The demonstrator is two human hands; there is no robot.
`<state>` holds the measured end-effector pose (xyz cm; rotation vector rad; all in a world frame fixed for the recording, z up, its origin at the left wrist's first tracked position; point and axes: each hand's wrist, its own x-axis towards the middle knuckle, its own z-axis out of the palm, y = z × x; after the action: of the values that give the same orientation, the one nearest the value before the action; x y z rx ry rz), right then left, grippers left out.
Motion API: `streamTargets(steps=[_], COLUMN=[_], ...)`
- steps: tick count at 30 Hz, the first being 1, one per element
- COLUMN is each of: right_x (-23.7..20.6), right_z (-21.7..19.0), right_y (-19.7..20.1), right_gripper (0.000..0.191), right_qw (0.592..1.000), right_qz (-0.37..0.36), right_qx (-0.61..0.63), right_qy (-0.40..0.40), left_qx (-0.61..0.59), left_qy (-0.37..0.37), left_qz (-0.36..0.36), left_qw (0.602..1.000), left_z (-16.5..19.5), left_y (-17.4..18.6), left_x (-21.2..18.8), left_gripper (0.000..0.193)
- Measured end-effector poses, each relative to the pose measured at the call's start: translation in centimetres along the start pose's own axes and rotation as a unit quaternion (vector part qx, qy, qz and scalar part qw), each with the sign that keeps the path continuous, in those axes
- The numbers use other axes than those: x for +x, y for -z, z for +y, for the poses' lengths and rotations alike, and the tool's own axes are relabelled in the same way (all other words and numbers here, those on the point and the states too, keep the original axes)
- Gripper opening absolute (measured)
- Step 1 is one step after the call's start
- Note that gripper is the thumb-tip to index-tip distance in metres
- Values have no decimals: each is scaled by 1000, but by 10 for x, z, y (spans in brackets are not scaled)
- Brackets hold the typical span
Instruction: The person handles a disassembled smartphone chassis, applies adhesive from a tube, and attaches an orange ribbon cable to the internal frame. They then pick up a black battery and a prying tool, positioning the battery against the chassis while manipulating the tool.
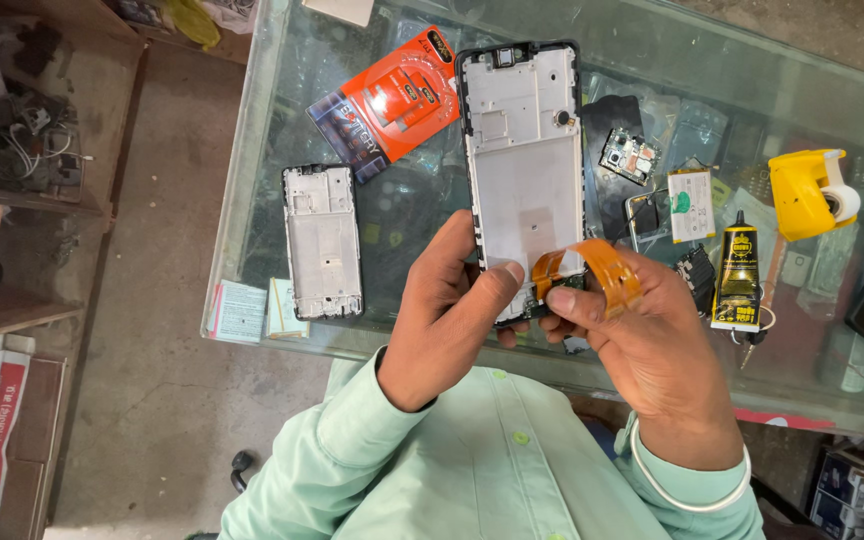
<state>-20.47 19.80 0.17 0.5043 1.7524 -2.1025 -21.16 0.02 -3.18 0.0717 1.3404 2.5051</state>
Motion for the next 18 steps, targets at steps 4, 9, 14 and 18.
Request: streamTargets(steps=[4, 9, 14, 18], right_x=[1, -2, -6, -6], right_z=[2, -1, -1, 2], right_y=[4, 3, -2, -2], right_gripper=[29, 29, 27, 26], right_qw=[1000, 999, 999, 997], right_qz=[-17, -27, -10, -14], right_qx=[-9, -13, -18, -22], right_qy=[12, 16, 37, 72], left_qx=[30, 20, 1, -20], left_qy=[20, 10, -6, -13], left_qz=[11, 7, 12, 2], left_qw=[999, 1000, 1000, 1000], left_z=[1, 0, -5, -6], left_y=[-4, -5, -7, -8], left_x=[1, 1, -2, -2], left_gripper=[26, 26, 22, 21])
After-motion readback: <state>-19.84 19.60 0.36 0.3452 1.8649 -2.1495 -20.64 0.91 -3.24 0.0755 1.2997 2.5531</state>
